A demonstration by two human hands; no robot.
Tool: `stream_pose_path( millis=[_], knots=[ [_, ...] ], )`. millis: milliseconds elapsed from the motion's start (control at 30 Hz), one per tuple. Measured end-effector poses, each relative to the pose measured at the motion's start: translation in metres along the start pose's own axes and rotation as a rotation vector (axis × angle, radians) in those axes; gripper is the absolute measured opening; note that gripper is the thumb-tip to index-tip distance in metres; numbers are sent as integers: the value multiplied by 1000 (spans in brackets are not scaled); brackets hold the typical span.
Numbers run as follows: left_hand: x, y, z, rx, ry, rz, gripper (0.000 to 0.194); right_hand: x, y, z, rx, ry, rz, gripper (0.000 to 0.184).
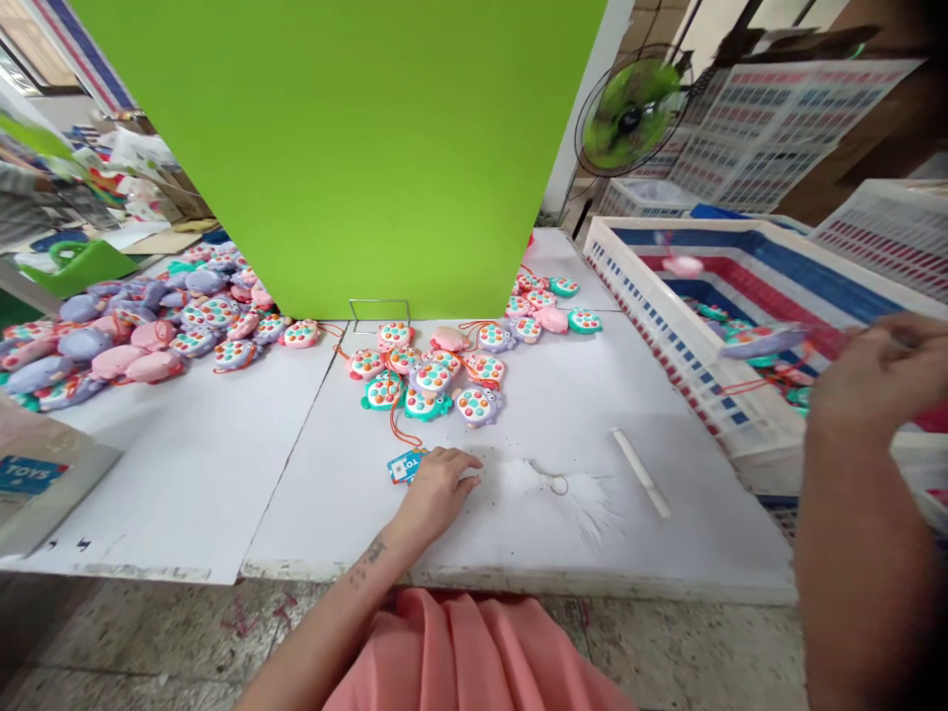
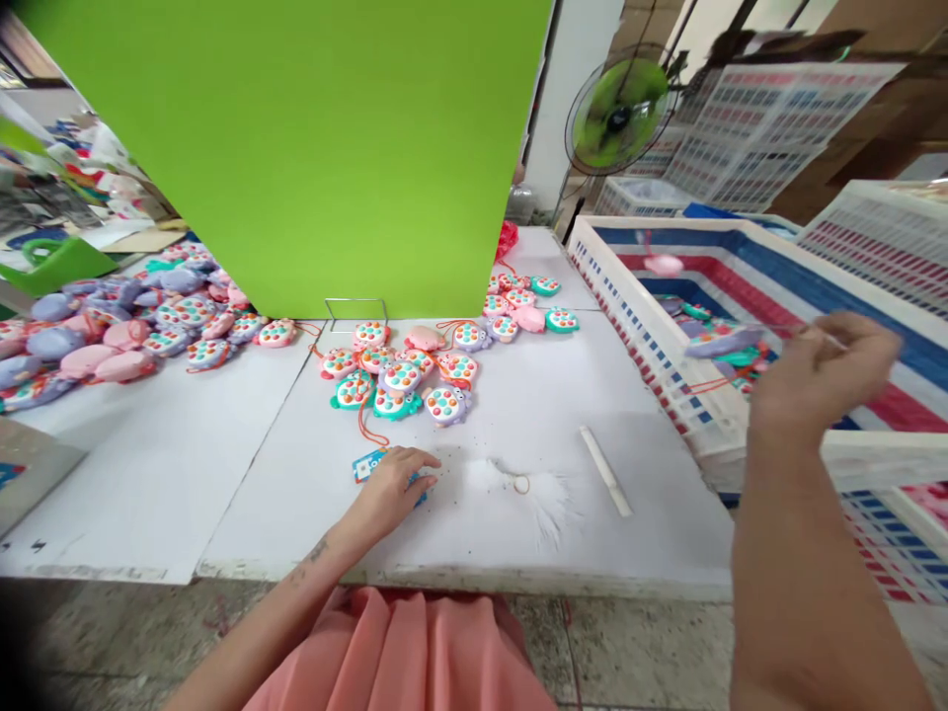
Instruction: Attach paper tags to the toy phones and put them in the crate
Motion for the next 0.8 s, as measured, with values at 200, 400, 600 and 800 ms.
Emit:
stream_pose_path(
  millis=[200, 400, 600, 800],
  knots=[
    [36, 28, 3, 10, 221, -77, 21, 1, -4, 6, -75, -173, -15, 37],
    [60, 46, 12, 66, 301, -140, 19, 110, -88, 31, -46, -105, -380, 32],
    [43, 42, 4, 30, 314, -81, 17, 158, -134, 44, -148, -160, -542, 28],
    [-22, 28, -20, -52, 170, 160, 13, 149, -127, 60, -52, -134, -544, 19]
  ],
)
Point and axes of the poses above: each hand's wrist, its own y-axis towards the middle knuckle, its own x-axis out of the palm, z = x × y, the point moved 9 cm from there along y, towards the middle knuckle, and after that the axes turned 9 degrees about y, right-handed, at the moved point
